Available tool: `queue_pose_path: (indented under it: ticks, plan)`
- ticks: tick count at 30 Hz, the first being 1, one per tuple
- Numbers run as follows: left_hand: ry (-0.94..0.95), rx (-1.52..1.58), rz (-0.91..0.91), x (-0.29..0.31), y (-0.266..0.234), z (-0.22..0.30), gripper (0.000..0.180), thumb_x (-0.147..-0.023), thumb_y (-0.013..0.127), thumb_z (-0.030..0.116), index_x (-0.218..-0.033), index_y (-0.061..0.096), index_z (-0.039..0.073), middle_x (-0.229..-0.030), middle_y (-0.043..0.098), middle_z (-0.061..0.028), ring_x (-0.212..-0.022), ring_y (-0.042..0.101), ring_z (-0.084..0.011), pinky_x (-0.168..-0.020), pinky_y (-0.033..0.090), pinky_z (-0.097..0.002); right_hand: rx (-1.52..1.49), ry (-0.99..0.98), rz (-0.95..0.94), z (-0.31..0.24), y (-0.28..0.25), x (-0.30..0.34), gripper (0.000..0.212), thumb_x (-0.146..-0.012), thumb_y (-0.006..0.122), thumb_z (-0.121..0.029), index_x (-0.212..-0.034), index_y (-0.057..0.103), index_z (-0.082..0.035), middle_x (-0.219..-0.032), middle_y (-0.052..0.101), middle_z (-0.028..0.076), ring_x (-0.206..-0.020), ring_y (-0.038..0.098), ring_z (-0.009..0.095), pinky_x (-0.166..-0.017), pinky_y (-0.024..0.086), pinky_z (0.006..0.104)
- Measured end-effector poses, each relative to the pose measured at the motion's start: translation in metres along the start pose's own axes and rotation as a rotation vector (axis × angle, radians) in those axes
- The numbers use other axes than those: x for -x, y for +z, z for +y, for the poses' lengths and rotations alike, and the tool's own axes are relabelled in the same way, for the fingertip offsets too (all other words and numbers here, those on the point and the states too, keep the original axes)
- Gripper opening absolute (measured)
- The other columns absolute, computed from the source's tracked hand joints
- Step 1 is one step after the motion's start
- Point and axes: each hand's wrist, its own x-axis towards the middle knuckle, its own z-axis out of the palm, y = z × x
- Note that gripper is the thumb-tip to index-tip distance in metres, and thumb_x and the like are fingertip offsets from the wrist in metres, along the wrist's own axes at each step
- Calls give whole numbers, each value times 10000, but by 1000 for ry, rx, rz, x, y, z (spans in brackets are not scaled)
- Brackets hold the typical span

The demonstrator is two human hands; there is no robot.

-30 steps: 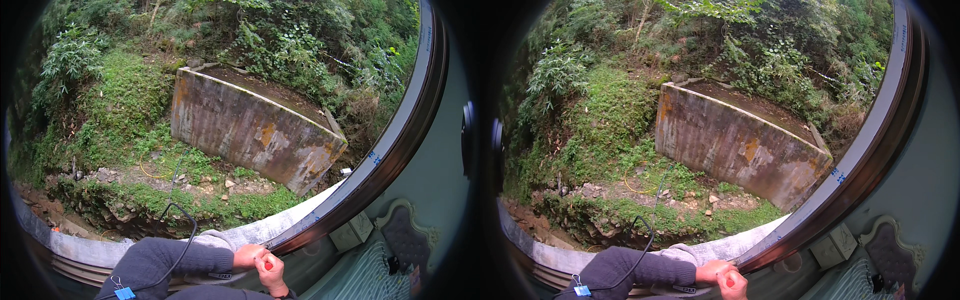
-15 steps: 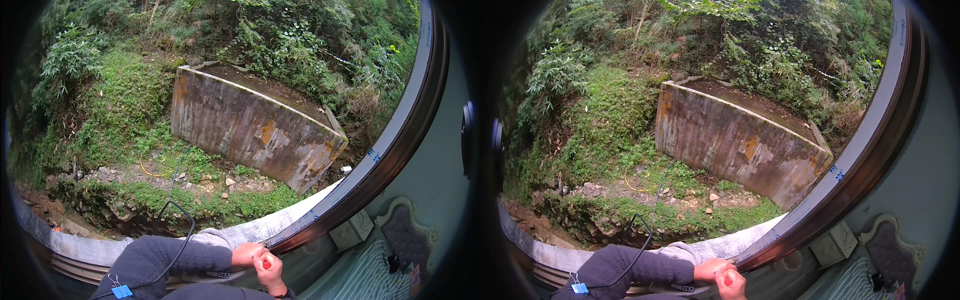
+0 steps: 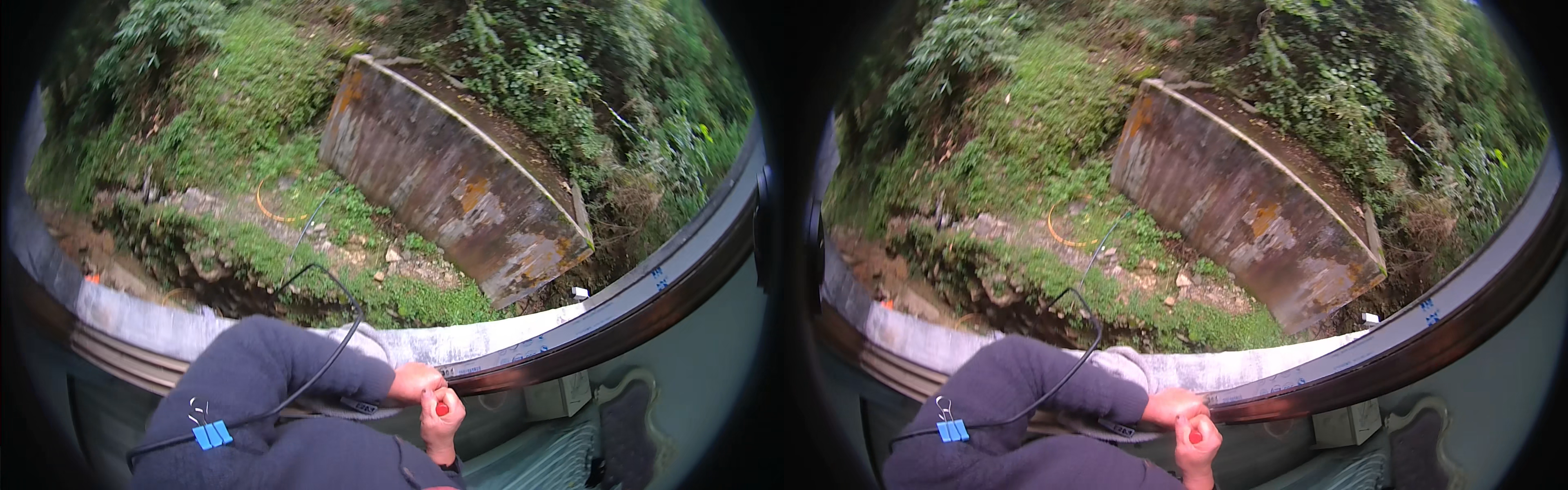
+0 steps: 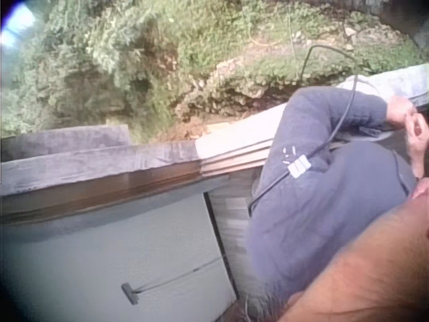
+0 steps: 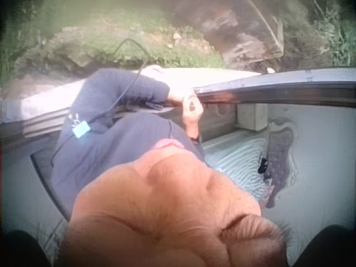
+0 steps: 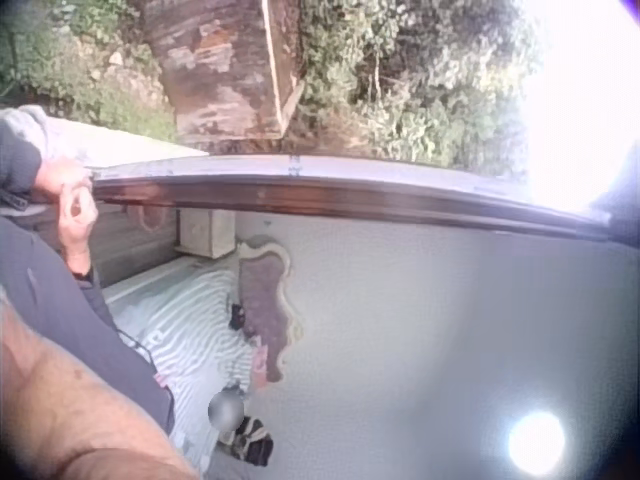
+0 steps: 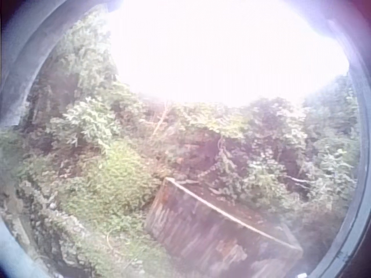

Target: The person opens a large window and uses a screwdriver to adjust screws along the top frame of the window. They repeatedly tighten and loosen screws while holding a cloth against the frame, then close the window at the end.

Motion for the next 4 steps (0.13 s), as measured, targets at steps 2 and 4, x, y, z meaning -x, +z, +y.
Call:
queue_pose_path:
  ticks: [2, 4]
  plan:
    - [2, -26, -19, 0, 2, -4, 287, -760, 630, 336, -900, 679, 91, -817, 685, -184, -786, 658, -400, -666, 501, -491, 0, -39, -7, -1, -1, 1, 316, -843, 741, -85, -648, 497, -39, -587, 488, 78, -529, 454, 182, -520, 396, 317]
    - [-27, 8, -16, 0, 1, -4, 324, -742, 655, 361, -910, 685, 86, -817, 687, -182, -795, 661, -400, -674, 504, -490, -37, -62, 4, -5, 8, -3, 318, -847, 738, -90, -648, 496, -40, -586, 486, 73, -530, 452, 180, -520, 396, 319]
